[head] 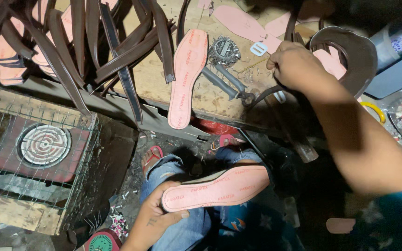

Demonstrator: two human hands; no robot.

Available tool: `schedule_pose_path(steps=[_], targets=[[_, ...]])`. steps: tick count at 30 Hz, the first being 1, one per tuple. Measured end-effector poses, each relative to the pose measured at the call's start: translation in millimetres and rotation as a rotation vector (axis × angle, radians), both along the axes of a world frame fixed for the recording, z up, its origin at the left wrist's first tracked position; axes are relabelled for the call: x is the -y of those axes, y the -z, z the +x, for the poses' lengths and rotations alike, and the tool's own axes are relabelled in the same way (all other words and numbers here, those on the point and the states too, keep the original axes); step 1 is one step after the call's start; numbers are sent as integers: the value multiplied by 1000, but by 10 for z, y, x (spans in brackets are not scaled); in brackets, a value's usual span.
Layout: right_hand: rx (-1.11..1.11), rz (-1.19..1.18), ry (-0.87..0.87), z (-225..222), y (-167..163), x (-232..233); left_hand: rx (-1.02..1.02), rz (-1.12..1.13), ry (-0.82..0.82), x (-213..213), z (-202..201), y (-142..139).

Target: The person sits on the floor of a shoe workshop and lasts a shoe: they pull the dark upper over a wooden last, hammer the upper and heel area to shape it, trim excess material from the sole edge with scissors, then insert a pink insole into the shoe and press it into place.

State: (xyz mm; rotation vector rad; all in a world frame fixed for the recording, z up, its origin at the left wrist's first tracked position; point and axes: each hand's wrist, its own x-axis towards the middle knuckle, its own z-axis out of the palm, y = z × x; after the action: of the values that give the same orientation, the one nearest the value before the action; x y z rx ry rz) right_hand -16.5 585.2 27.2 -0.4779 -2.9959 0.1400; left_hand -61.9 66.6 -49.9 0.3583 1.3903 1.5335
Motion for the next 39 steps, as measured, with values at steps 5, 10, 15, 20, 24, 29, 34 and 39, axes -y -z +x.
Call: schedule_pose_path(steps=[5,10,15,20,24,29,34,39], targets=[[-132,-27,-103,-55,11,117,-4,15,2,-8,3,-8],[-111,-120,-111,-102,21,215,2,10,0,-23,2,-45],[-187,-206,-168,-84,80,281,11,27,-9,-11,10,-70],[-230,-225,-114,-155,31,368,-2,46,-15,-9,18,-58],[-317,-220,-135,-339,-117,501,-7,76,-3,-10,17,-59],[-311,-250,-79,-587,-199,684,-6,120,-9,-3,9,-71],[-272,-222,14,-691,-88,700,-5,84,-5,5,-13,-69],[-375,-202,-56,-674,34,598,-23,82,-4,-1,-26,-79]])
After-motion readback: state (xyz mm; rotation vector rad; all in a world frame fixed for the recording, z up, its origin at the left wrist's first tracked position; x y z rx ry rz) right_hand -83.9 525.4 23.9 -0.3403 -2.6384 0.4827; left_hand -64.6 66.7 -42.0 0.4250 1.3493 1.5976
